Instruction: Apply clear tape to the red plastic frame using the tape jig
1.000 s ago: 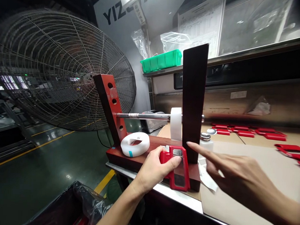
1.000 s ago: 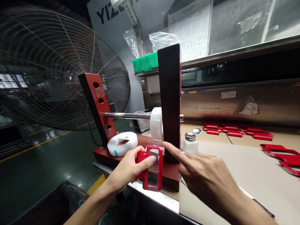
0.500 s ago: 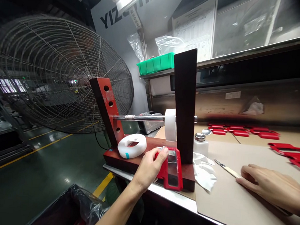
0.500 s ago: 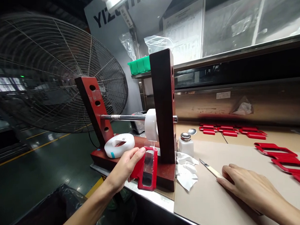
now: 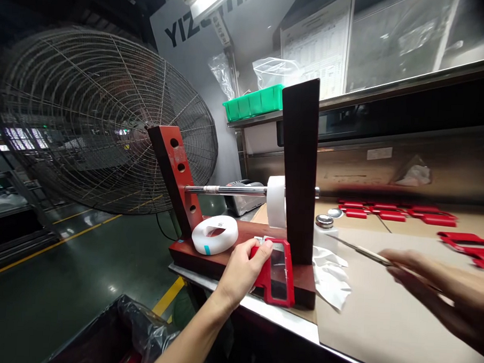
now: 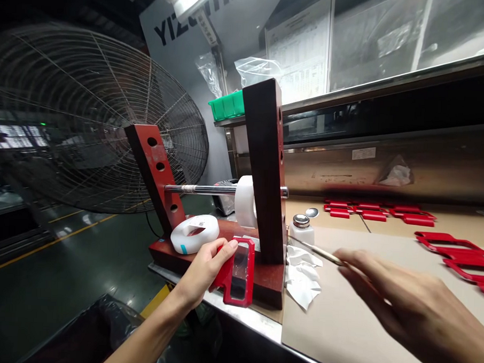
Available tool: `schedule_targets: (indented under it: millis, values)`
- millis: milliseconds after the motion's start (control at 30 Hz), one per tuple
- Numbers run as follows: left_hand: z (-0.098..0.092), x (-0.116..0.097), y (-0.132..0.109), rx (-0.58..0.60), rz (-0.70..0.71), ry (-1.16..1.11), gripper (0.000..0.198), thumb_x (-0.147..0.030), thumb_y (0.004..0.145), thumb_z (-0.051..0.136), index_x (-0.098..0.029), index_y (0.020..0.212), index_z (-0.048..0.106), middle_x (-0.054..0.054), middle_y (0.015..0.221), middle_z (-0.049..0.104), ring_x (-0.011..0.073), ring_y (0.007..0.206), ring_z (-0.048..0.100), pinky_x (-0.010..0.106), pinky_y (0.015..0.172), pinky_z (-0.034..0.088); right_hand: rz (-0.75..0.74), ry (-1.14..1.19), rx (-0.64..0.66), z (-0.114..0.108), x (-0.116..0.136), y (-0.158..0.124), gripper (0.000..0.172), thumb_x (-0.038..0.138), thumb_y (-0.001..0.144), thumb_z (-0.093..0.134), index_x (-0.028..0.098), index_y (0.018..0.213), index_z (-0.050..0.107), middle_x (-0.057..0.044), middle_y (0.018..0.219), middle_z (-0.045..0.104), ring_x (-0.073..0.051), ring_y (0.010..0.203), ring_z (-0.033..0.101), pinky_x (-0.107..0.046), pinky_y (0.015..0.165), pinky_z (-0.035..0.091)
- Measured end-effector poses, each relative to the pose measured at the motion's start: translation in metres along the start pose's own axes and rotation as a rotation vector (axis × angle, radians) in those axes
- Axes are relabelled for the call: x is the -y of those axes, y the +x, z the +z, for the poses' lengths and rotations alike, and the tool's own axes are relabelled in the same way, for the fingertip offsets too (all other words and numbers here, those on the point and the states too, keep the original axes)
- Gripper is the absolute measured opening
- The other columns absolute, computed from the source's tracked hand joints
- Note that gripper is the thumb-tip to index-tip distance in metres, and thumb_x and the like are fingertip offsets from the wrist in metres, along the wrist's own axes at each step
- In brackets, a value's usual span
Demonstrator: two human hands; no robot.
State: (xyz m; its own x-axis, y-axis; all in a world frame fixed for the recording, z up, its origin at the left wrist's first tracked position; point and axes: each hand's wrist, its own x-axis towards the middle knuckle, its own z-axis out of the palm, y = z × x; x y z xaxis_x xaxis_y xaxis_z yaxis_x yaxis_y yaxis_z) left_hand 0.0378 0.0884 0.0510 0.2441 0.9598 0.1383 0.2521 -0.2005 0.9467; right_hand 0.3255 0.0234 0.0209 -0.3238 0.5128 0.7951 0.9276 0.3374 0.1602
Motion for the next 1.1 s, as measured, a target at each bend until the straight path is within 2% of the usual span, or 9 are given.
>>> schedule_targets:
  millis: [67, 167, 333, 467, 633, 867, 1100]
  values:
    - [0.001, 0.000, -0.002, -0.007, -0.006, -0.001, 0.044, -0.056, 0.083, 0.052, -0.022, 0.061, 0.035, -0.009, 0.047, 0.035, 0.0065, 0.041, 0.027, 0.023, 0.041, 0.020, -0.161, -0.067, -0.005, -0.007, 0.006, 0.022, 0.019, 0.028, 0.096, 0.045, 0.026, 0.114, 0.052, -0.004, 0.096, 0.068, -0.015, 0.071, 0.065, -0.024, 0.054, 0.048]
    - [0.001, 0.001, -0.002, -0.009, -0.015, -0.003, 0.043, -0.056, 0.082, 0.052, -0.022, 0.061, 0.037, -0.008, 0.048, 0.037, 0.0066, 0.040, 0.028, 0.024, 0.041, 0.020, -0.323, -0.075, -0.087, -0.011, 0.021, 0.054, 0.022, 0.024, 0.098, 0.038, 0.022, 0.113, 0.053, -0.003, 0.091, 0.068, -0.015, 0.070, 0.065, -0.026, 0.050, 0.045]
    - [0.002, 0.002, -0.001, -0.015, -0.027, -0.015, 0.043, -0.056, 0.081, 0.053, -0.021, 0.060, 0.038, -0.008, 0.048, 0.037, 0.0073, 0.043, 0.030, 0.024, 0.043, 0.021, -0.453, -0.070, -0.067, -0.006, 0.037, 0.075, 0.026, 0.012, 0.098, 0.029, 0.017, 0.107, 0.052, -0.004, 0.087, 0.067, -0.015, 0.072, 0.064, -0.027, 0.055, 0.046]
    - [0.001, 0.002, 0.000, -0.014, -0.033, -0.036, 0.044, -0.056, 0.081, 0.054, -0.021, 0.060, 0.037, -0.008, 0.051, 0.035, 0.0071, 0.045, 0.028, 0.023, 0.043, 0.021, -0.466, -0.085, -0.011, 0.002, 0.036, 0.072, 0.024, 0.010, 0.096, 0.033, 0.017, 0.110, 0.051, -0.004, 0.085, 0.064, -0.015, 0.069, 0.061, -0.028, 0.056, 0.044]
    - [0.001, 0.003, 0.001, -0.002, -0.044, -0.060, 0.043, -0.055, 0.081, 0.054, -0.020, 0.061, 0.039, -0.007, 0.054, 0.036, 0.0072, 0.048, 0.030, 0.022, 0.043, 0.022, -0.474, -0.119, -0.019, 0.005, 0.034, 0.069, 0.024, 0.008, 0.095, 0.035, 0.016, 0.112, 0.050, -0.005, 0.087, 0.063, -0.016, 0.075, 0.060, -0.029, 0.061, 0.043]
    - [0.003, 0.003, 0.000, -0.005, -0.069, -0.089, 0.041, -0.054, 0.080, 0.055, -0.021, 0.062, 0.040, -0.008, 0.052, 0.036, 0.0067, 0.044, 0.030, 0.023, 0.043, 0.021, -0.456, -0.084, 0.024, 0.007, 0.036, 0.068, 0.026, 0.006, 0.092, 0.037, 0.015, 0.113, 0.050, -0.004, 0.086, 0.060, -0.017, 0.069, 0.058, -0.029, 0.057, 0.039]
    - [0.004, 0.004, 0.000, -0.003, -0.127, -0.120, 0.038, -0.052, 0.081, 0.054, -0.021, 0.063, 0.041, -0.008, 0.048, 0.037, 0.0059, 0.038, 0.029, 0.022, 0.039, 0.018, -0.420, -0.080, 0.039, 0.014, 0.046, 0.075, 0.018, 0.007, 0.090, 0.045, 0.016, 0.105, 0.052, 0.000, 0.074, 0.054, -0.015, 0.061, 0.052, -0.029, 0.052, 0.032]
